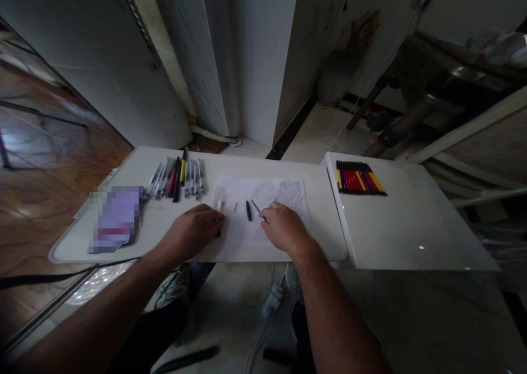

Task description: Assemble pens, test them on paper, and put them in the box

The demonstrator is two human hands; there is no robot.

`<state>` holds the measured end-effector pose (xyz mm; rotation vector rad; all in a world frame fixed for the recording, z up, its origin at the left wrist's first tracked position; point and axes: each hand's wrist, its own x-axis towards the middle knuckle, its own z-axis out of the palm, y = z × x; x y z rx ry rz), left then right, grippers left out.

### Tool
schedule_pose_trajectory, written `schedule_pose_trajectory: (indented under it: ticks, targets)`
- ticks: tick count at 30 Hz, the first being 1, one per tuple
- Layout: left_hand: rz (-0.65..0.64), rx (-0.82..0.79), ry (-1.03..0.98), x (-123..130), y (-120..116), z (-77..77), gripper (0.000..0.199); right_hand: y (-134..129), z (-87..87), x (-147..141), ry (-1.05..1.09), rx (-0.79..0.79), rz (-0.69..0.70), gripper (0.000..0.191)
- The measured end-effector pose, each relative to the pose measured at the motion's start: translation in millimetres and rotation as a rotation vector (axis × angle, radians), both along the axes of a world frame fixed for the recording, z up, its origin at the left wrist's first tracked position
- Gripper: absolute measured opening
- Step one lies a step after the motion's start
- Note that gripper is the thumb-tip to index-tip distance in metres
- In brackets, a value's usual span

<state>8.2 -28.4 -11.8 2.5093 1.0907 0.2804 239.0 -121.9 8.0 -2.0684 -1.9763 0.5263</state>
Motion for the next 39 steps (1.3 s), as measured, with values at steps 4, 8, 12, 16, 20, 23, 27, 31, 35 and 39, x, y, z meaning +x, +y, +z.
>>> schedule_pose_trajectory:
  ticks: [4,8,12,16,20,23,27,31,35,39]
  targets:
    - [0.009,0.001,0.001,0.8,-0.5,0.5,0.030,3.5,-1.0,-2.4,-0.040,-0.012,-0.030,0.024]
    - [0.016,0.000,0.019,0.6,-1.9,1.6,0.028,5.0,-1.9,-2.9,-0.086,-0.024,-0.062,0.020]
    - [0.120,0.002,0.030,0.9,-3.2,2.9,0.026,5.5,-3.6,-6.4,-0.086,-0.006,-0.118,0.022]
    - [0.185,-0.022,0.078,1.4,-3.3,3.7,0.029,8.2,-6.6,-13.6,-0.109,0.003,-0.161,0.021]
    - [0.210,-0.038,0.111,0.2,-2.6,3.4,0.026,10.9,-9.0,-16.2,-0.151,-0.012,-0.180,0.022]
    - [0.221,-0.041,0.131,-0.9,-2.6,3.1,0.024,11.1,-8.9,-14.5,-0.180,-0.026,-0.199,0.025]
    - [0.226,-0.004,0.145,-0.1,-3.3,2.2,0.024,10.6,-7.5,-14.1,-0.211,-0.037,-0.226,0.026]
    - [0.236,0.027,0.156,2.1,-4.2,1.2,0.025,12.8,-6.8,-18.3,-0.209,-0.012,-0.242,0.021]
    - [0.243,0.013,0.163,2.9,-4.7,1.0,0.024,16.7,-8.1,-21.7,-0.202,-0.006,-0.248,0.022]
    - [0.261,0.000,0.160,2.6,-5.0,1.1,0.023,18.2,-10.9,-22.2,-0.217,-0.014,-0.247,0.021]
